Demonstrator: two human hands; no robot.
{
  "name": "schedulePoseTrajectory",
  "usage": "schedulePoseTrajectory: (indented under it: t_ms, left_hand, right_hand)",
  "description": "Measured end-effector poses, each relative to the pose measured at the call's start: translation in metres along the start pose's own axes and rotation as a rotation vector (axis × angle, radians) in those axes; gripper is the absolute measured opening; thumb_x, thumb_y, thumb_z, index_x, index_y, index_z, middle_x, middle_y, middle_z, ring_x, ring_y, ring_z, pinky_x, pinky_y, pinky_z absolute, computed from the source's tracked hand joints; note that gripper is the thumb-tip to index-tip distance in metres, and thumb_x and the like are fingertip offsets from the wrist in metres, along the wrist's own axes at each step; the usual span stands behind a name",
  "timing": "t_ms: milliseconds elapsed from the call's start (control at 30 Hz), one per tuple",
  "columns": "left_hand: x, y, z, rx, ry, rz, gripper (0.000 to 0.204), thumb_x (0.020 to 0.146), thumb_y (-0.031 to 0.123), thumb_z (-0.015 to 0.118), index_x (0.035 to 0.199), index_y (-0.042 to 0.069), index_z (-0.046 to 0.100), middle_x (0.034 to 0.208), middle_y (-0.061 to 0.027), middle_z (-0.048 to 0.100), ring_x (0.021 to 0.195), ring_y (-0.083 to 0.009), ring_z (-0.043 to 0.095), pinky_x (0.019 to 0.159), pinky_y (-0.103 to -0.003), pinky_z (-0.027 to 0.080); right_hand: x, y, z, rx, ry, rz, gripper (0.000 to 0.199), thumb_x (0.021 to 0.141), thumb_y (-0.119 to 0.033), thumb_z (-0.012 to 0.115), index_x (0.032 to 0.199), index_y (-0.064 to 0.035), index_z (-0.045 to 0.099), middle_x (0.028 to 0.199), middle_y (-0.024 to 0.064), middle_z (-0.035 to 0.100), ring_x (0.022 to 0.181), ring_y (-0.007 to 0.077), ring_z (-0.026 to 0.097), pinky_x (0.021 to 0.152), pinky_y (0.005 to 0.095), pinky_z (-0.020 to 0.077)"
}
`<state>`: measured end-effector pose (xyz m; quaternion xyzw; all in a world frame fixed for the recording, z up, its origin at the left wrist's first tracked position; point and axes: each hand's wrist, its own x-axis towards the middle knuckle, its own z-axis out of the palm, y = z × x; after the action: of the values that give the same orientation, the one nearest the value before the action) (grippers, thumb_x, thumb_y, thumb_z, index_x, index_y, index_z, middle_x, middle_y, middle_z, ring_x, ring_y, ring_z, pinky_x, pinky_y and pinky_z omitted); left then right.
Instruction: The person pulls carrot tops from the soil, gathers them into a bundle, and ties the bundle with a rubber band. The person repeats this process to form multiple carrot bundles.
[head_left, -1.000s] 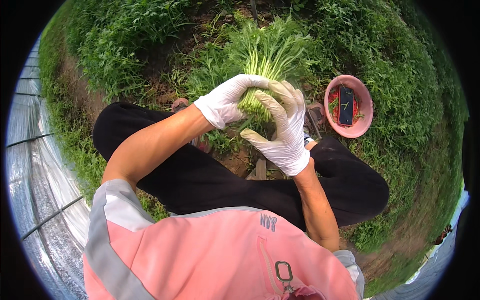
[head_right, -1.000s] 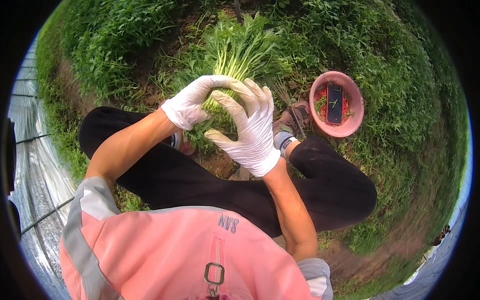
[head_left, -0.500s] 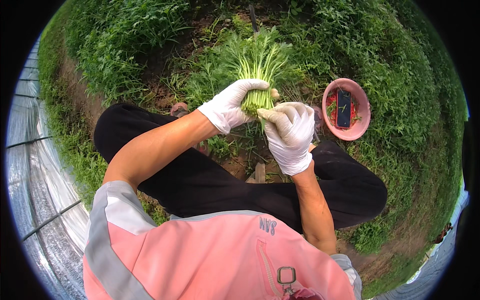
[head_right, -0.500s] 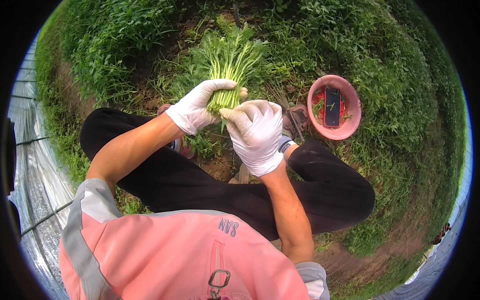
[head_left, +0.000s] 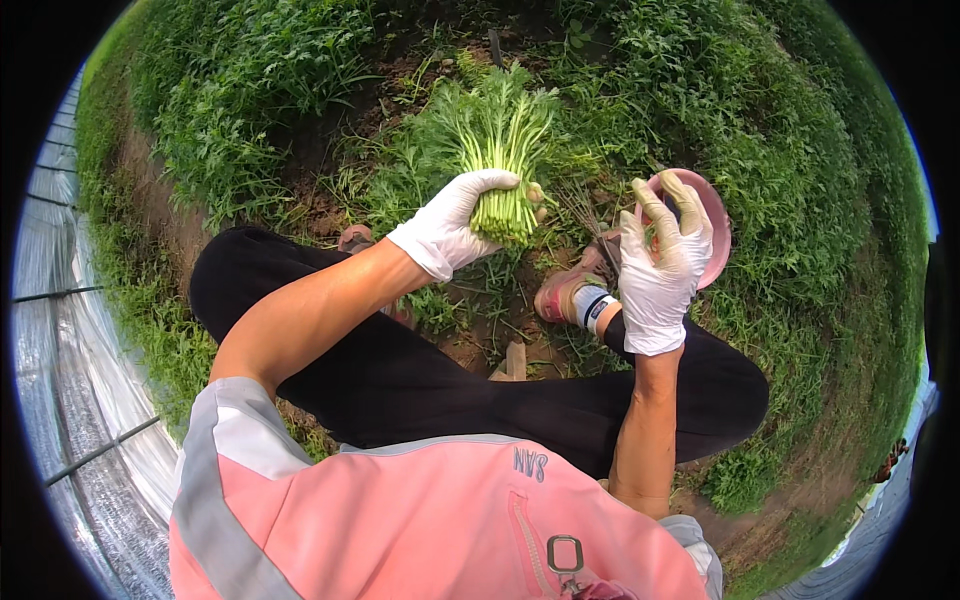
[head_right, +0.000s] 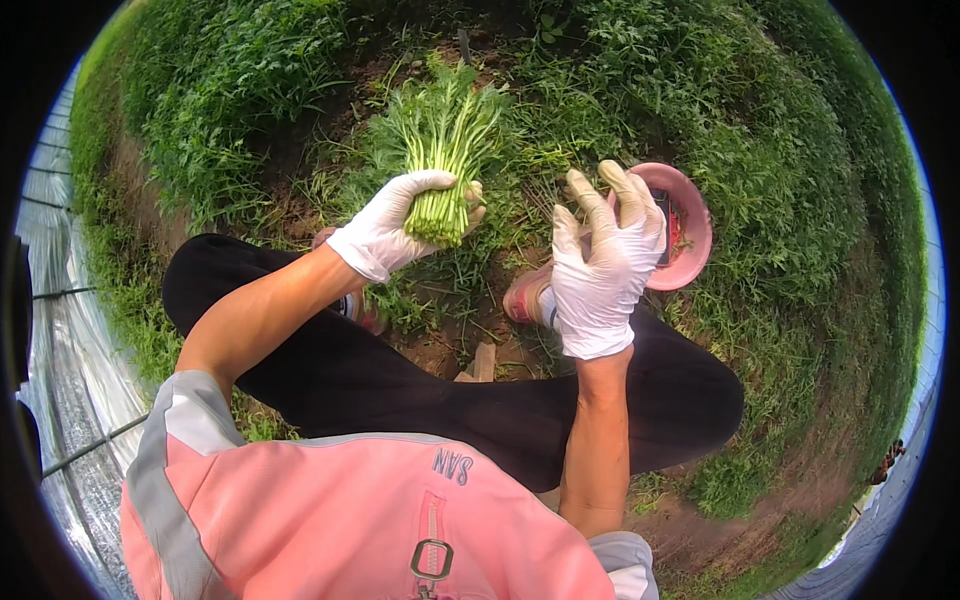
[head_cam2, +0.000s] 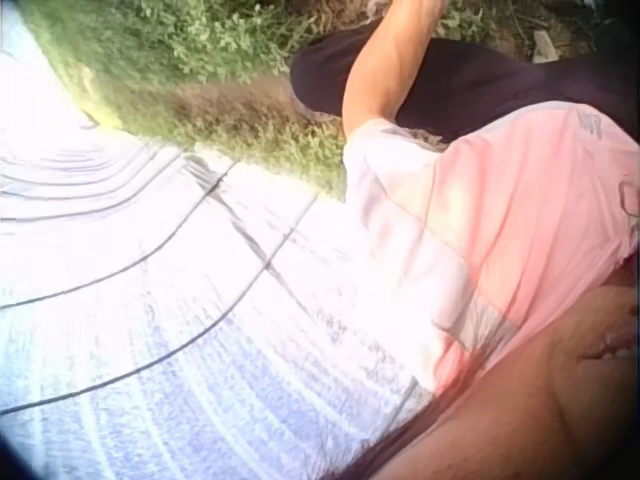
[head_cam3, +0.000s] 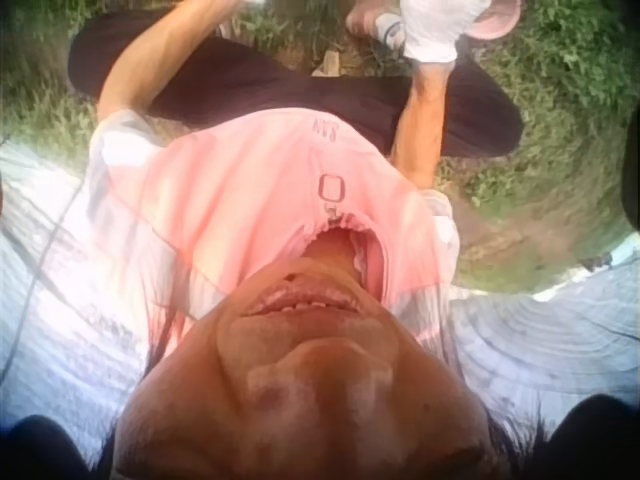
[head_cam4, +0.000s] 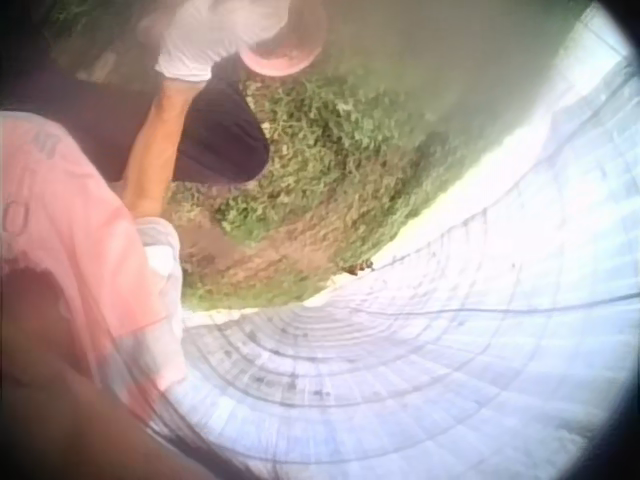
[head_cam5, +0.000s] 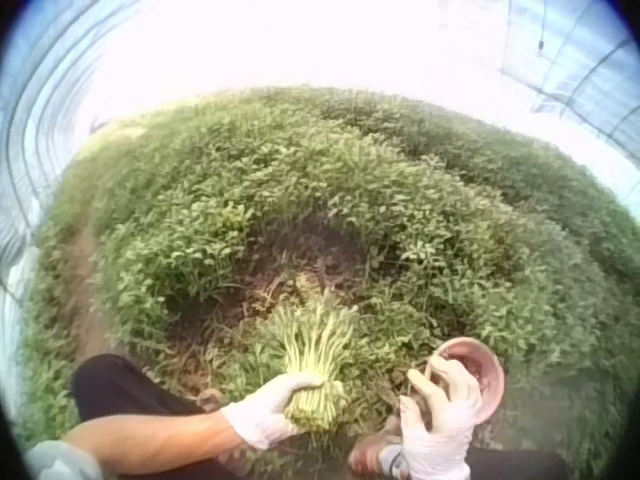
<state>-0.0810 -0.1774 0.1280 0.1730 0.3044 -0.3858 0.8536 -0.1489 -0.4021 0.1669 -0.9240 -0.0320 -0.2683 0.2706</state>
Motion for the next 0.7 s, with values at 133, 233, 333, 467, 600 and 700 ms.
schedulePoseTrajectory:
  t_ms: [133,233,333,467,600,700]
  left_hand:
    - [-0.003,-0.004,0.003,0.077,-0.041,0.031,0.030,0.090,0.002,0.060,0.117,-0.008,0.053,0.108,-0.0195,0.066,0.098,-0.0278,0.068,0.092,-0.046,0.059]
    - [-0.004,-0.003,0.003,0.118,-0.054,0.014,0.032,0.091,0.005,0.059,0.120,-0.008,0.055,0.112,-0.0193,0.066,0.101,-0.0288,0.068,0.091,-0.045,0.059]
    - [-0.005,-0.002,-0.003,0.177,-0.075,0.012,0.037,0.091,0.007,0.059,0.124,-0.008,0.054,0.115,-0.0180,0.066,0.104,-0.0283,0.067,0.091,-0.042,0.059]
    - [-0.007,-0.004,-0.005,0.235,-0.124,0.012,0.038,0.091,0.009,0.059,0.124,-0.009,0.054,0.119,-0.0187,0.064,0.105,-0.0267,0.067,0.094,-0.039,0.056]
    - [-0.010,-0.005,-0.006,0.249,-0.158,0.008,0.038,0.091,0.009,0.060,0.124,-0.009,0.055,0.119,-0.0194,0.063,0.107,-0.0272,0.066,0.097,-0.040,0.055]
    - [-0.010,-0.004,-0.007,0.233,-0.127,0.027,0.038,0.091,0.009,0.060,0.124,-0.009,0.054,0.120,-0.0204,0.063,0.108,-0.0282,0.065,0.098,-0.041,0.055]
  right_hand:
    - [-0.009,-0.031,0.016,0.154,-0.072,-0.039,0.023,0.074,-0.011,0.079,0.096,-0.0119,0.073,0.094,0.0034,0.068,0.096,0.0262,0.060,0.087,0.0397,0.0453]
    - [-0.019,-0.031,0.034,0.374,-0.137,0.137,0.025,0.076,-0.011,0.080,0.101,-0.0105,0.074,0.087,0.0050,0.069,0.083,0.0249,0.063,0.077,0.0380,0.0494]
    - [-0.029,-0.035,0.047,0.562,-0.197,0.326,0.027,0.078,-0.007,0.078,0.105,-0.0054,0.073,0.088,0.0075,0.070,0.077,0.0222,0.065,0.072,0.0345,0.0521]
    - [-0.036,-0.038,0.062,0.722,-0.173,0.413,0.025,0.079,-0.004,0.077,0.104,-0.0037,0.072,0.089,0.0095,0.070,0.075,0.0175,0.067,0.071,0.0297,0.0524]
    - [-0.038,-0.043,0.068,0.762,-0.161,0.428,0.021,0.081,-0.003,0.075,0.102,-0.0034,0.072,0.088,0.0102,0.070,0.075,0.0174,0.067,0.070,0.0296,0.0527]
    - [-0.036,-0.045,0.066,0.654,-0.150,0.324,0.021,0.084,-0.003,0.073,0.105,-0.0028,0.071,0.086,0.0086,0.070,0.073,0.0160,0.066,0.069,0.0285,0.0522]
